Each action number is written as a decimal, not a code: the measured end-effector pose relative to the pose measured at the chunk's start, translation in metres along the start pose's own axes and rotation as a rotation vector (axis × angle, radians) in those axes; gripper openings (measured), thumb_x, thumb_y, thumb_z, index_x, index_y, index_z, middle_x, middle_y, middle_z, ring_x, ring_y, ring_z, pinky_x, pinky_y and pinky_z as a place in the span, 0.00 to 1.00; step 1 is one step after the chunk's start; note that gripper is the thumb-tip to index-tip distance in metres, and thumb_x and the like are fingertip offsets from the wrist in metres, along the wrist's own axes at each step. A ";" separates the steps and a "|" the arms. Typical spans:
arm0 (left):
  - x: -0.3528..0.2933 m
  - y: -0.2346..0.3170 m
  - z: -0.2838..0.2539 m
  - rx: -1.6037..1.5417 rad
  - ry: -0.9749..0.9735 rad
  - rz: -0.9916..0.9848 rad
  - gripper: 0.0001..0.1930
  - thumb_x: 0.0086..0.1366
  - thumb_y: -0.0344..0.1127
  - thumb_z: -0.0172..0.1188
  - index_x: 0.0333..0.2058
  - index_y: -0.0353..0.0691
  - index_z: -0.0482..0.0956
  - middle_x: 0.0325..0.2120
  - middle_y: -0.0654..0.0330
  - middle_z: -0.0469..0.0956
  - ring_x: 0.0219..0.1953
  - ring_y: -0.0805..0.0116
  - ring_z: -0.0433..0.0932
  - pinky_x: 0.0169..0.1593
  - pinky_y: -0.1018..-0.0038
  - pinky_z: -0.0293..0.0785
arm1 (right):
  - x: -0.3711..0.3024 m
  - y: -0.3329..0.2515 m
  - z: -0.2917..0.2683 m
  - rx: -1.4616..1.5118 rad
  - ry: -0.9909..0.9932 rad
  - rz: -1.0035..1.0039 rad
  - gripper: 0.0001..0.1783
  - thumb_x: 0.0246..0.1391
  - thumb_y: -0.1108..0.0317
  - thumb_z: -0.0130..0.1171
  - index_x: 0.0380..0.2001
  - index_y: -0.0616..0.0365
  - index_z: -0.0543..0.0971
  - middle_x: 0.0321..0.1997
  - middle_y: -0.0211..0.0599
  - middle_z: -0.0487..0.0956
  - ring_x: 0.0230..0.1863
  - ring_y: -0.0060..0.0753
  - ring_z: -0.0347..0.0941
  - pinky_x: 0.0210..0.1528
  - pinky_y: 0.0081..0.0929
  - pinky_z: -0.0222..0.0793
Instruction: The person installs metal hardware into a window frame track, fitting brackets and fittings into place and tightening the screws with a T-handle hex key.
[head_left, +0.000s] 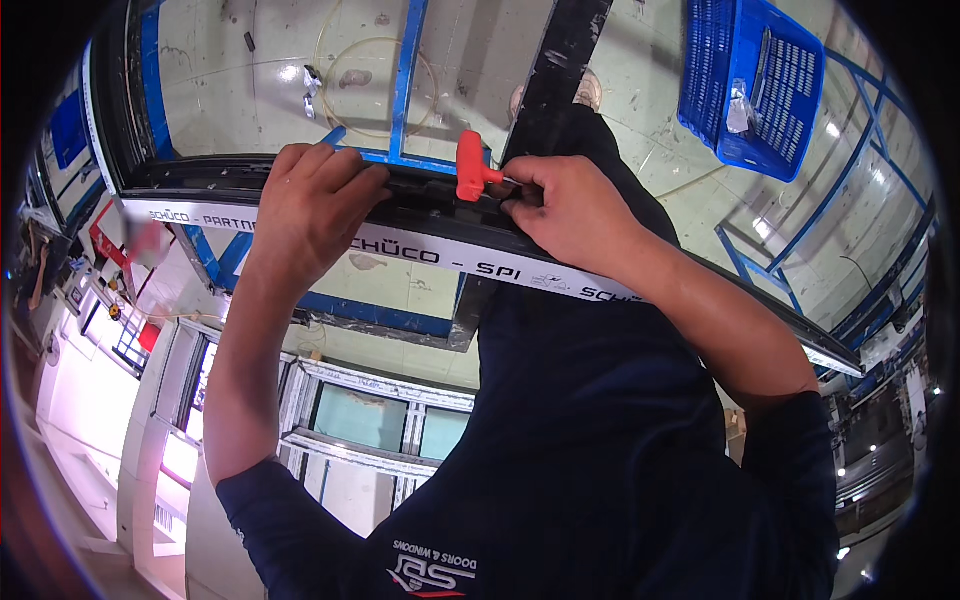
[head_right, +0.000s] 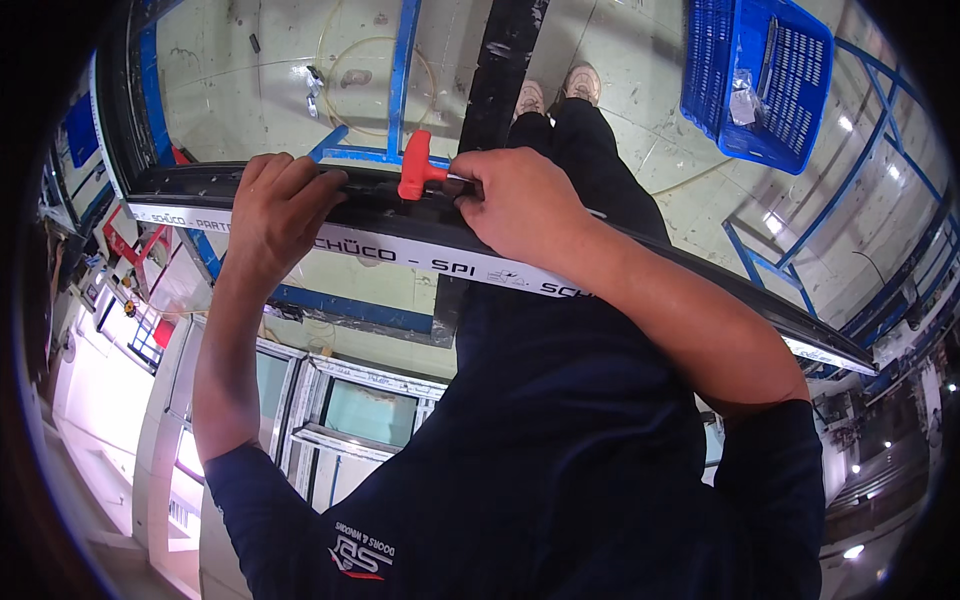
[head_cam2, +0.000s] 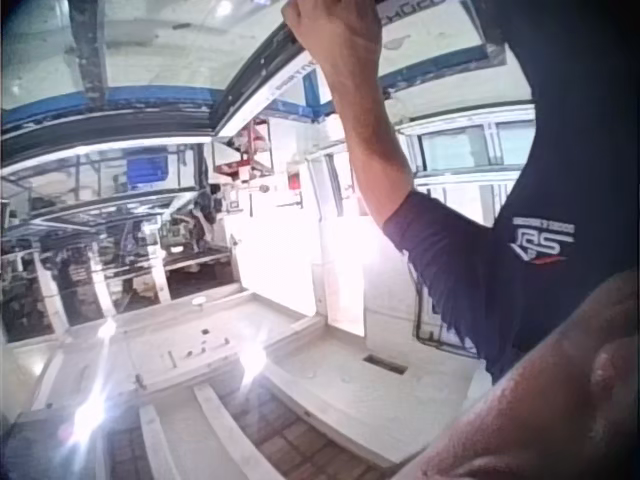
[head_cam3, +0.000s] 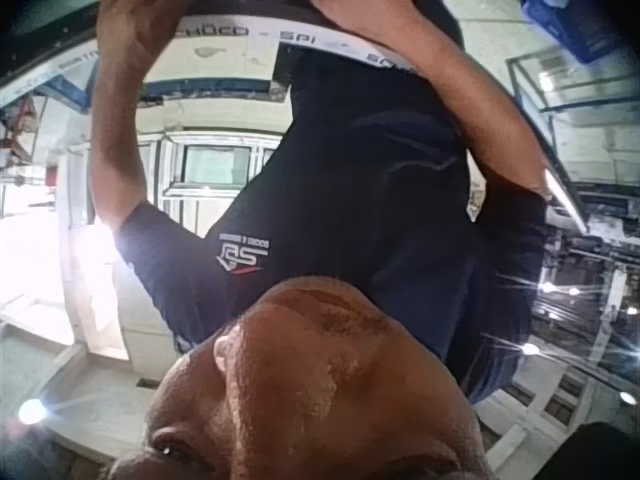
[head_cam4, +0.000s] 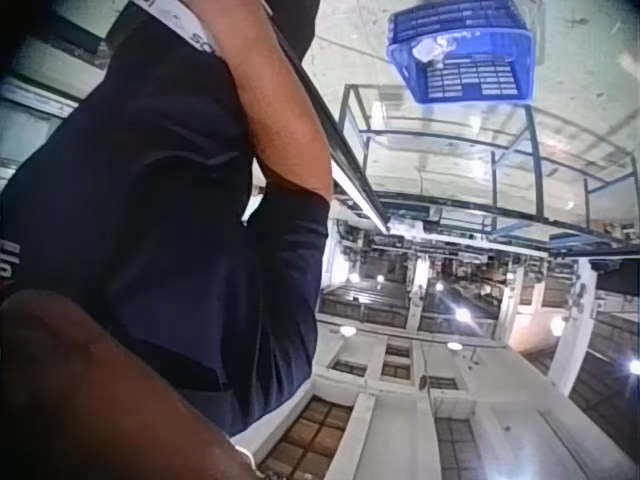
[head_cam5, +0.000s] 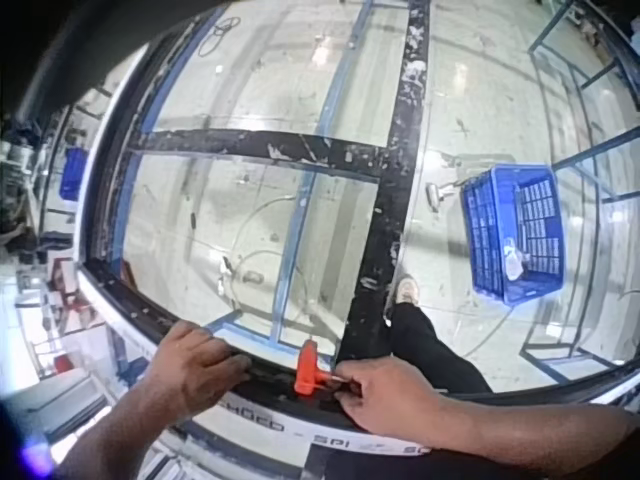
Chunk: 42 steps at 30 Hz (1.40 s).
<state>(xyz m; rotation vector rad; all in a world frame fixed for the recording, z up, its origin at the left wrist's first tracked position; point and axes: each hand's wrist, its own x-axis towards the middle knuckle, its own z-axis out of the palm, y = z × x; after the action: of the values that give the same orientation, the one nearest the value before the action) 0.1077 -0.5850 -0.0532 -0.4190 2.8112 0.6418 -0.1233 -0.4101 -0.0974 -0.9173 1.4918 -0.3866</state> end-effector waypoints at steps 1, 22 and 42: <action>-0.001 -0.001 0.001 0.005 0.002 0.005 0.11 0.57 0.35 0.70 0.38 0.45 0.81 0.31 0.64 0.74 0.37 0.62 0.75 0.48 0.64 0.70 | 0.000 0.001 0.001 -0.026 0.019 -0.025 0.12 0.52 0.69 0.63 0.42 0.55 0.84 0.33 0.45 0.84 0.37 0.51 0.82 0.40 0.42 0.77; -0.004 0.000 0.005 0.069 0.088 -0.009 0.08 0.61 0.34 0.67 0.39 0.44 0.83 0.29 0.60 0.74 0.36 0.59 0.76 0.46 0.62 0.70 | 0.001 0.003 0.020 -0.045 0.184 -0.087 0.15 0.53 0.64 0.69 0.41 0.62 0.83 0.32 0.48 0.82 0.35 0.49 0.80 0.40 0.40 0.74; -0.011 0.004 -0.010 0.093 0.096 0.000 0.10 0.59 0.31 0.69 0.40 0.43 0.84 0.28 0.60 0.74 0.33 0.59 0.74 0.44 0.63 0.69 | 0.005 0.004 0.013 0.049 0.082 -0.039 0.12 0.52 0.64 0.65 0.40 0.54 0.85 0.38 0.45 0.84 0.43 0.51 0.81 0.45 0.45 0.76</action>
<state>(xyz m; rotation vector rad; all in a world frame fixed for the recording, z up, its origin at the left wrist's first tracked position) 0.1155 -0.5840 -0.0397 -0.4441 2.9177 0.5017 -0.1116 -0.4072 -0.1055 -0.9016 1.5347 -0.4922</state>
